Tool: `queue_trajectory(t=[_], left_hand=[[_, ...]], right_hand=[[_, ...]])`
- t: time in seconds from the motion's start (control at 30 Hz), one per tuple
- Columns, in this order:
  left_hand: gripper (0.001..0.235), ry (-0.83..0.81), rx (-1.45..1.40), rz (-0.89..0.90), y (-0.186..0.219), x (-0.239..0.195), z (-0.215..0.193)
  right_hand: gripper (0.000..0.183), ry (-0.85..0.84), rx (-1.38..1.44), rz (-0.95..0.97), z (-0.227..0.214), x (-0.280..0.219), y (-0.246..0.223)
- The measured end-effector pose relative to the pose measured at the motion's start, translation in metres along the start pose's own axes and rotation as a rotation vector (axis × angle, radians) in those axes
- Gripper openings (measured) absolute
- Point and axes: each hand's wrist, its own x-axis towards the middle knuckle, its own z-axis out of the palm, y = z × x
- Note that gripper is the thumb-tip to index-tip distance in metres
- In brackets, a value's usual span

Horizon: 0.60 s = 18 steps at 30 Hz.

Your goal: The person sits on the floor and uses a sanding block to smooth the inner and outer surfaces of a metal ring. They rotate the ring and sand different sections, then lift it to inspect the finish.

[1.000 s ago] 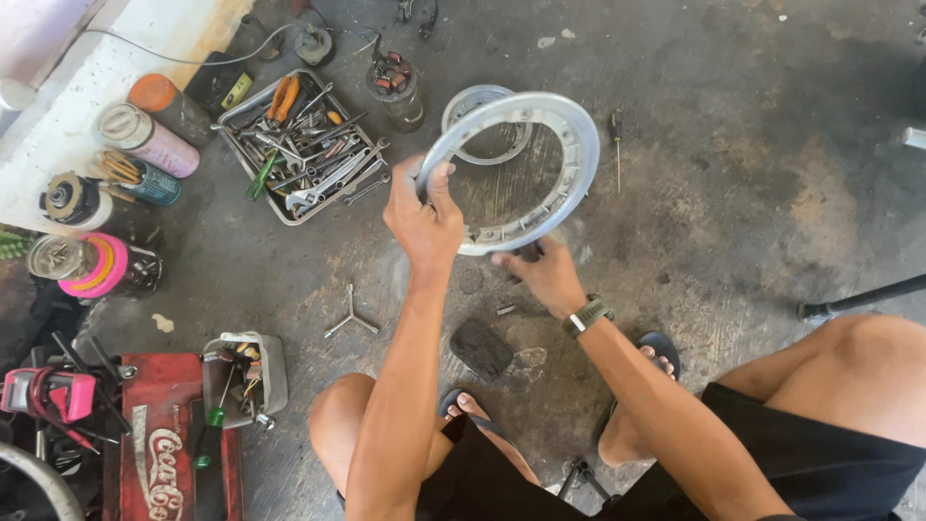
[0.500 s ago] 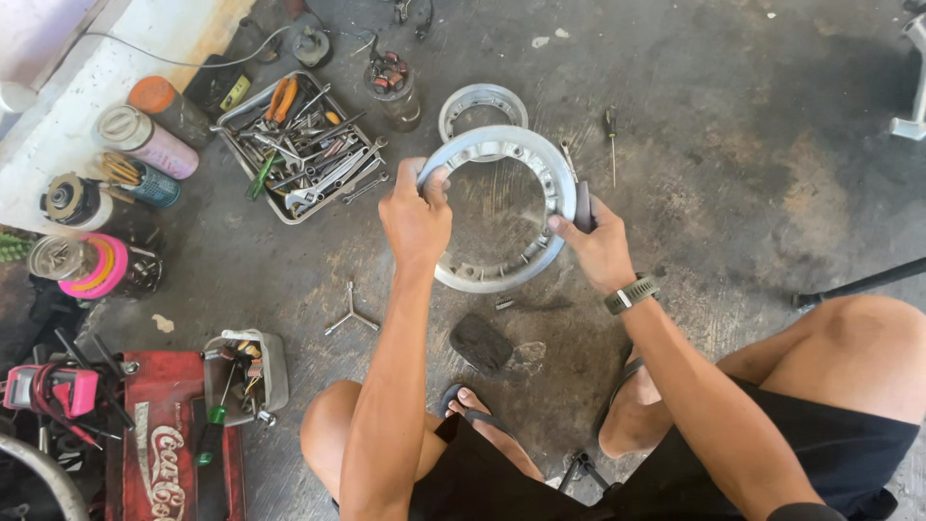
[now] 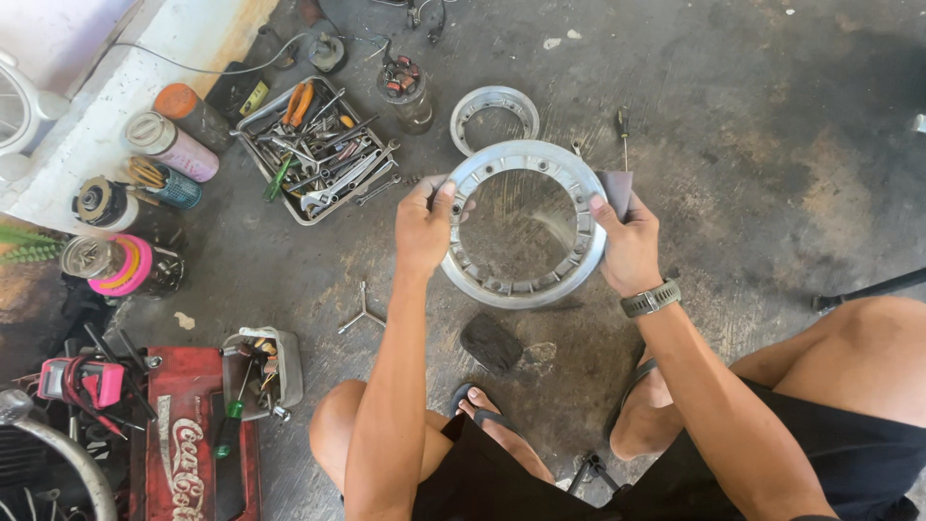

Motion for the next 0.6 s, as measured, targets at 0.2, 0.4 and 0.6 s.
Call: queue_trajectory(t=[0.2,0.4,0.6], left_hand=[[0.047,0.021,0.005,0.016,-0.024,0.027,0.018],[0.047,0.024,-0.002,0.020,-0.006,-0.026,0.005],[0.047,-0.003,-0.023,0.029,-0.015,-0.028,-0.010]], right_hand=[[0.046,0.014,-0.003,0.005,0.009,-0.007,-0.009],[0.046,0.016,0.000,-0.023,0.014,-0.017,0.005],[0.046,0.025,-0.001,-0.050,0.020,-0.034,0.017]])
